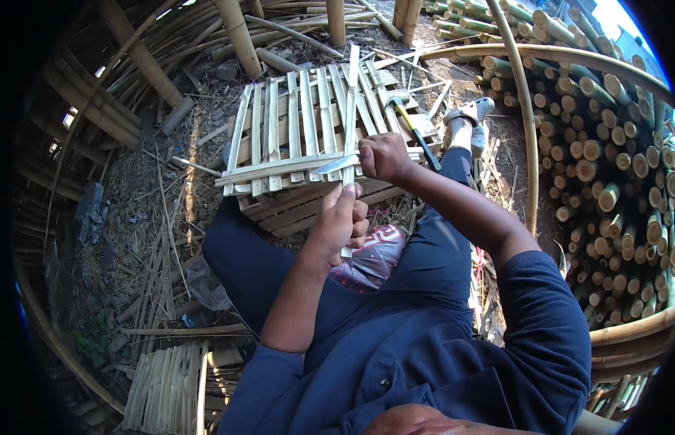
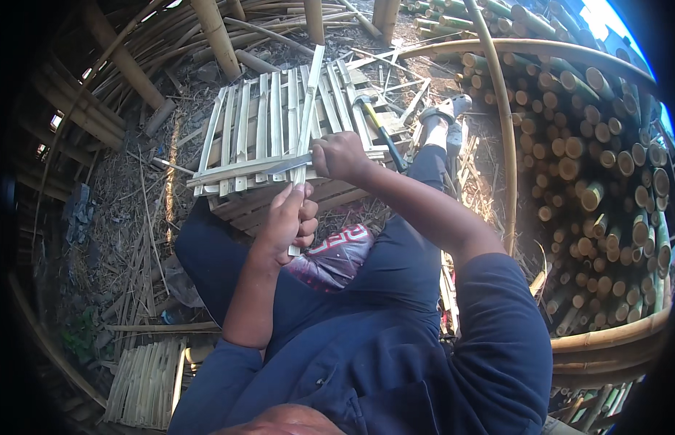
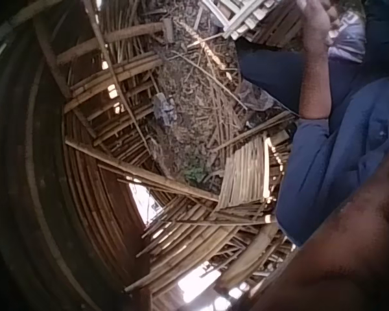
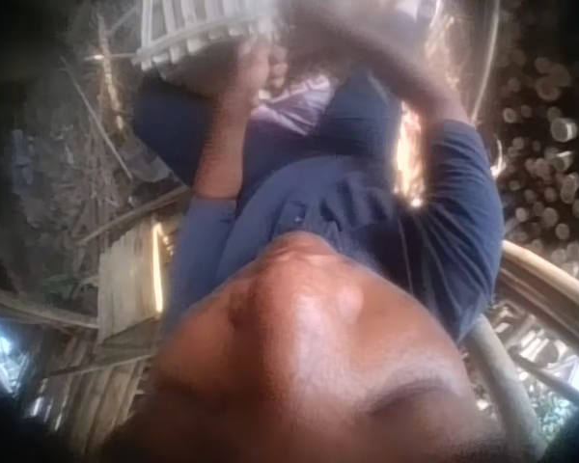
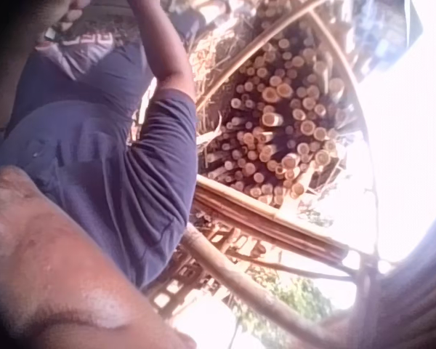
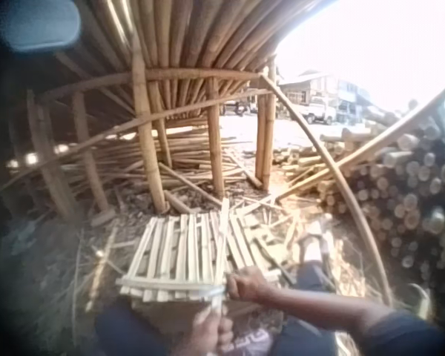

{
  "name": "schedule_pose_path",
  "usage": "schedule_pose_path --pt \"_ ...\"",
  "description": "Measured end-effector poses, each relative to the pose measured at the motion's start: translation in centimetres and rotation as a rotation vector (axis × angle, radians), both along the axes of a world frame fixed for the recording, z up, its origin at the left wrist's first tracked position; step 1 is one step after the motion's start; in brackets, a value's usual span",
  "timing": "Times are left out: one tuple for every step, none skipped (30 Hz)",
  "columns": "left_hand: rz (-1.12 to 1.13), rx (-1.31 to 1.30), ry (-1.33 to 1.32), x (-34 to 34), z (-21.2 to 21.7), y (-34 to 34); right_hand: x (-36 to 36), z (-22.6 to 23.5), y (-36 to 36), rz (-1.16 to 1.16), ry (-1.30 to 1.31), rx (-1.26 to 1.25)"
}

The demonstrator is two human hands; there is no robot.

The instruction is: The person uses a knife to thin a bamboo strip, then places the strip onto a wooden crate and hammers nails into the bamboo to secure it.

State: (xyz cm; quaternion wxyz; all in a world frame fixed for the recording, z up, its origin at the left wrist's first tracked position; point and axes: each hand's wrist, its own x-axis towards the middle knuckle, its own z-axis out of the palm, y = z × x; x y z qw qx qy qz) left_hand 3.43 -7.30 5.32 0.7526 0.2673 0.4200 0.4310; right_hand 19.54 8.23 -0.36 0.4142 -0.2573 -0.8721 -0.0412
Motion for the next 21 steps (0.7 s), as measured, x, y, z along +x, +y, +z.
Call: schedule_pose_path --pt "0.009 -0.005 0.007 0.1 -0.4 0.0 0.1 -0.6 0.5 0.004 -0.028 0.021" --pt "0.019 -0.007 0.016 0.2 -0.5 0.0 0.1 -0.9 1.0 0.009 -0.054 0.044" --pt "0.031 -0.011 0.020 0.3 -0.4 -0.2 0.0 -1.2 1.6 0.014 -0.080 0.068" --pt "0.043 -0.014 0.023 0.3 -0.3 -0.4 0.1 -1.5 2.8 -0.144 -0.083 0.040" --pt "0.049 -0.015 0.029 0.6 0.0 -0.5 0.4 -1.7 4.5 -0.308 -0.081 0.015" --pt "0.022 -0.019 0.026 1.0 0.3 -0.8 0.4 -1.6 5.8 -0.469 -0.080 -0.017" --pt "-0.005 -0.023 0.023 1.8 0.6 -1.1 2.0 -1.1 7.0 -0.427 -0.102 -0.039" --pt "-0.025 -0.028 0.019 2.2 0.7 -1.3 3.3 -0.6 7.6 -0.376 -0.125 -0.060" --pt "-0.017 -0.054 0.008 2.2 -0.1 -0.6 3.4 -0.9 7.8 -0.402 -0.153 -0.140" --pt "-0.030 -0.057 -0.019 1.8 -0.4 0.0 3.4 -1.2 8.0 -0.422 -0.155 -0.159" --pt "-0.047 -0.060 -0.051 1.1 -0.7 0.7 3.6 -1.2 7.9 -0.447 -0.161 -0.178" --pt "-0.053 -0.071 -0.075 0.0 -0.9 0.9 2.6 -0.8 7.0 -0.460 -0.162 -0.205" --pt "-0.056 -0.054 -0.054 -0.8 -0.9 1.1 1.9 -0.1 6.1 -0.526 -0.076 -0.368" --pt "-0.068 -0.038 -0.028 -1.2 -0.6 1.1 1.6 0.5 5.4 -0.491 0.087 -0.578" --pt "-0.058 -0.024 0.032 -1.4 -0.7 1.2 1.2 1.0 4.2 -0.423 0.196 -0.733" --pt "-0.047 -0.010 0.092 -1.6 -1.0 1.5 0.8 1.6 3.0 -0.352 0.306 -0.886" --pt "-0.050 0.014 0.133 -1.7 -1.5 1.6 0.5 2.1 1.7 -0.310 0.267 -0.938" --pt "-0.054 0.016 0.178 -1.6 -1.7 1.5 -0.2 3.7 -0.2 -0.282 0.239 -1.050" --pt "-0.056 0.017 0.223 -1.1 -1.7 1.4 -0.7 2.9 -1.1 -0.262 0.225 -1.090" --pt "-0.062 0.025 0.271 -0.7 -1.5 1.4 -1.1 2.5 -1.8 -0.242 0.217 -1.123" --pt "-0.133 0.023 0.264 -0.5 -1.6 1.5 -1.8 0.8 -2.1 -0.246 0.338 -1.141"
